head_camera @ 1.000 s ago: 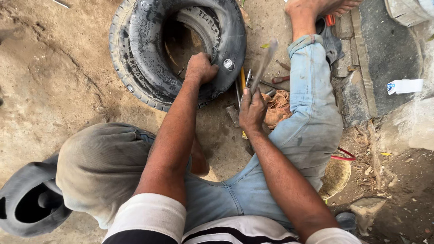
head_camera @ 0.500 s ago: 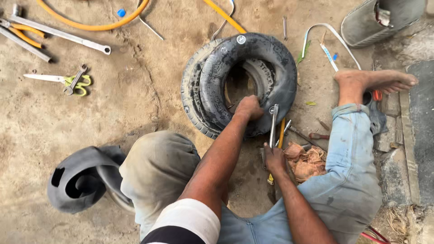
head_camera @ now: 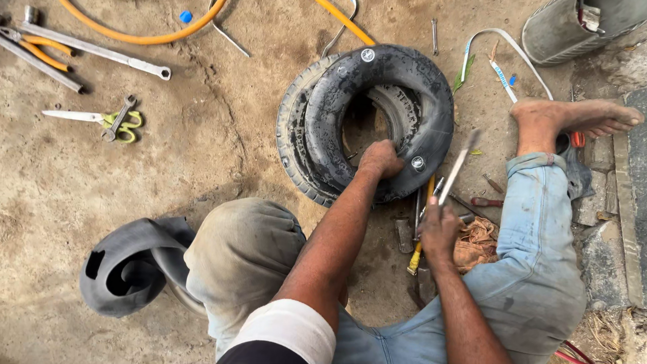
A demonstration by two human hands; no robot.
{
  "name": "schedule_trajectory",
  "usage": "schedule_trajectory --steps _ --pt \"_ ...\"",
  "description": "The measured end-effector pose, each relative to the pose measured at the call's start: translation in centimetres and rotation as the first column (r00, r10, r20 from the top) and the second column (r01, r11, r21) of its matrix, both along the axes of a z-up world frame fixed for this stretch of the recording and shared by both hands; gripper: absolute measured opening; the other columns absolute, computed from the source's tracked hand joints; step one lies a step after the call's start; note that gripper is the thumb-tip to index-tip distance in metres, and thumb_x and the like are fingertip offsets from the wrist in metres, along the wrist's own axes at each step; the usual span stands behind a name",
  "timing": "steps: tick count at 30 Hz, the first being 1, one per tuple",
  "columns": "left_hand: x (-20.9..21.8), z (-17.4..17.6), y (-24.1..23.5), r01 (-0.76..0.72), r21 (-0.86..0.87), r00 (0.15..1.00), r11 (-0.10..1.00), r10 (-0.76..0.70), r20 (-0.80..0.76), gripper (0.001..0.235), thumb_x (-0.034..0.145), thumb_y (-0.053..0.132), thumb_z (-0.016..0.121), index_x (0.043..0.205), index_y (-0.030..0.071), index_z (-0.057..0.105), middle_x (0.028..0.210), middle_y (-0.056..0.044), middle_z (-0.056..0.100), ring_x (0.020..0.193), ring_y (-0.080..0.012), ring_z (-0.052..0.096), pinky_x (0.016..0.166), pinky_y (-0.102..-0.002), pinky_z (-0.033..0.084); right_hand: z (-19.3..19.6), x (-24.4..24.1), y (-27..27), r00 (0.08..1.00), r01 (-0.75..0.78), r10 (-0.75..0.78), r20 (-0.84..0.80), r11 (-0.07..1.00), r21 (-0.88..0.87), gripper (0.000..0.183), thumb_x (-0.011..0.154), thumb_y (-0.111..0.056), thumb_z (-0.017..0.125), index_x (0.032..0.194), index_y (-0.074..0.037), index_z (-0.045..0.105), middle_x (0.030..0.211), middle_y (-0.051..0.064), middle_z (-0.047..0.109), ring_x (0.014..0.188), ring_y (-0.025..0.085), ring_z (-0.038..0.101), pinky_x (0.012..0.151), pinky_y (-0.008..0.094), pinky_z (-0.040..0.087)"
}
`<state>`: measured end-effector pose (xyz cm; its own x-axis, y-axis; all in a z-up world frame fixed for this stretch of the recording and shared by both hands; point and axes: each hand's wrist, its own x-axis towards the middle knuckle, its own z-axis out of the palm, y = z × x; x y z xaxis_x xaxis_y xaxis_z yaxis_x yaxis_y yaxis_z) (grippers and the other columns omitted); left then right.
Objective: The person removes a damaged inner tube from a motorcycle tire, inspects the tire, and installs a new inner tube into the tire. The person uses a metal tool to pry the tire bead and hands to manipulate the tube.
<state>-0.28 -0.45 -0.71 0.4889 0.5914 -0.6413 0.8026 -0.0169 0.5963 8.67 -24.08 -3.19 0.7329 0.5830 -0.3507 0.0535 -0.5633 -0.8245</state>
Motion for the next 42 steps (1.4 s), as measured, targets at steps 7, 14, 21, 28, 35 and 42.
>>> schedule_trajectory --steps 7,14,21,28,35,42 --pt "0.0 -0.4 0.1 0.004 0.011 1.0 1.0 -0.004 -0.005 0.041 0.082 0.02 0.07 0.122 0.012 0.075 0.125 -0.017 0.072 0.122 -0.0319 0.066 0.108 -0.044 0.051 -1.4 -2.0 -0.2 0.934 -0.283 0.346 0.093 0.871 -0.401 0.044 0.11 -0.04 0.052 0.086 -0.003 0.059 0.064 0.008 0.056 0.054 0.02 0.056 0.051 0.04 0.046" --pt "-0.1 -2.0 0.6 0.013 0.085 0.999 0.996 -0.017 0.05 0.042 0.081 0.029 0.077 0.119 0.009 0.074 0.122 -0.018 0.071 0.118 -0.0331 0.067 0.104 -0.041 0.052 0.6 -1.6 -0.4 0.958 -0.013 -0.025 0.284 0.992 0.129 0.056 0.113 -0.042 0.048 0.078 -0.002 0.066 0.067 0.006 0.067 0.062 0.022 0.064 0.061 0.04 0.05" --pt "0.1 -1.5 0.6 0.02 0.068 0.998 0.997 -0.025 0.062 0.038 0.082 0.026 0.079 0.116 0.009 0.075 0.116 -0.016 0.074 0.113 -0.0299 0.07 0.103 -0.041 0.052 1.2 -2.4 0.0 0.97 -0.139 0.187 0.155 0.952 -0.274 0.05 0.11 -0.045 0.05 0.09 0.0 0.062 0.063 0.008 0.059 0.056 0.021 0.06 0.054 0.041 0.049" --pt "0.2 -1.4 0.9 0.01 0.043 1.0 0.999 -0.011 0.013 0.034 0.085 0.025 0.078 0.115 0.01 0.075 0.116 -0.014 0.075 0.113 -0.0275 0.071 0.104 -0.041 0.052 2.5 -4.0 1.3 0.937 -0.272 0.346 0.048 0.809 -0.521 0.038 0.106 -0.041 0.055 0.094 -0.006 0.064 0.062 0.004 0.055 0.052 0.019 0.054 0.049 0.042 0.045" --pt "-0.4 -3.4 0.4 -0.006 0.06 0.996 0.998 0.001 0.084 0.038 0.083 0.026 0.079 0.116 0.007 0.075 0.116 -0.017 0.074 0.115 -0.0307 0.069 0.103 -0.041 0.053 2.0 -3.1 0.5 0.959 -0.145 0.165 0.231 0.984 -0.101 0.035 0.108 -0.037 0.051 0.092 -0.007 0.061 0.066 0.004 0.057 0.056 0.021 0.058 0.051 0.042 0.051" --pt "0.1 -3.6 0.5 -0.034 0.036 0.997 0.999 0.031 0.065 0.042 0.079 0.025 0.08 0.117 0.009 0.074 0.116 -0.016 0.074 0.112 -0.0296 0.07 0.1 -0.041 0.053 1.6 -3.2 0.4 0.955 -0.231 0.283 0.087 0.897 -0.378 0.047 0.107 -0.042 0.05 0.089 0.0 0.06 0.066 0.015 0.059 0.059 0.032 0.06 0.058 0.049 0.049"
